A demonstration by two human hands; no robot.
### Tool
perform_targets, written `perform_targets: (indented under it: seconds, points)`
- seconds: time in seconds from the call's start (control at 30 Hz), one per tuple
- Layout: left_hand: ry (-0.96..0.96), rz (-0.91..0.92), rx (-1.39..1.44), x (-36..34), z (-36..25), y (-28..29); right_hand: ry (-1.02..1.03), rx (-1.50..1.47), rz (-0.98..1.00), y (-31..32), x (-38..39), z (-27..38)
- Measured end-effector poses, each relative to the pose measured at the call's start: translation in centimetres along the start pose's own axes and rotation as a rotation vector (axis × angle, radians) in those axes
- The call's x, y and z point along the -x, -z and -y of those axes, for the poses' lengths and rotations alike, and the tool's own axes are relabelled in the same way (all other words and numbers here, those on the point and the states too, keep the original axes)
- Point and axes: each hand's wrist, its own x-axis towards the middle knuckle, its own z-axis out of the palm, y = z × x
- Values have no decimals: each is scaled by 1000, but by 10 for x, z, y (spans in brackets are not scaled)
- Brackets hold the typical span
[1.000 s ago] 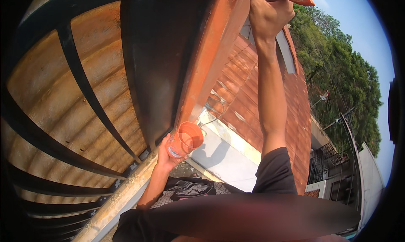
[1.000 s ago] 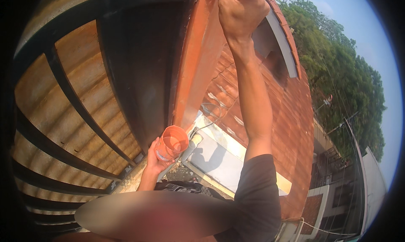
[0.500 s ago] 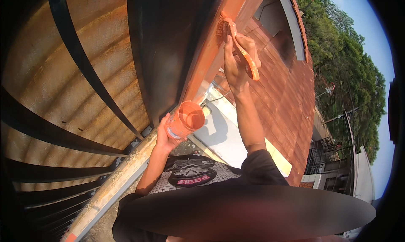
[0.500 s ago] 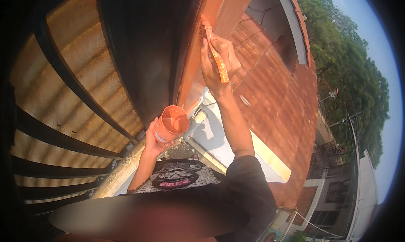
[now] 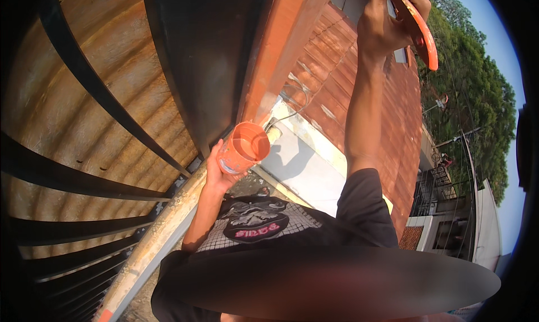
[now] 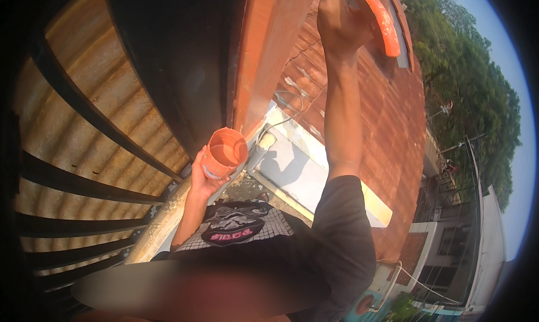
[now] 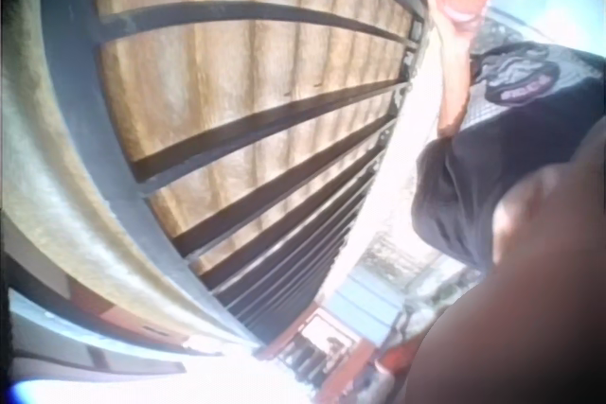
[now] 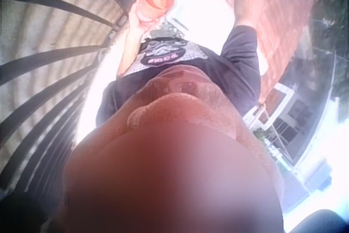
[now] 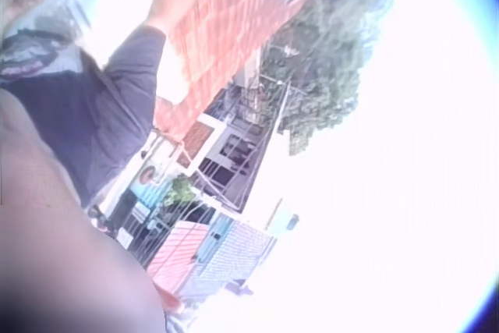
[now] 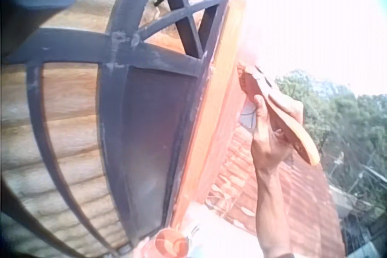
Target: The person paints a vertical wall section with orange paint using a brush and a small container. They repeatedly dip the brush into the container and apply paint to the wall surface, working along the edge near a metal grate and tiled roof.
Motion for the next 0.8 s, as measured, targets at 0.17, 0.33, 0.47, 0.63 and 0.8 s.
perform_targets:
  seconds: [0.17,0.33,0.47,0.63,0.8]
  points:
    - [-8,15,-5,-3,10,1,71,-51,233,21,36,-22]
    - [-14,11,23,5,26,-2,-18,-145,464,80,120,16]
    - [-24,-13,26,-4,38,-4,-289,-289,853,132,141,22]
    - [-83,6,79,-49,68,-17,-449,-548,825,122,102,-55]
    - [-180,16,142,-71,112,-37,-258,-569,400,94,53,-123]
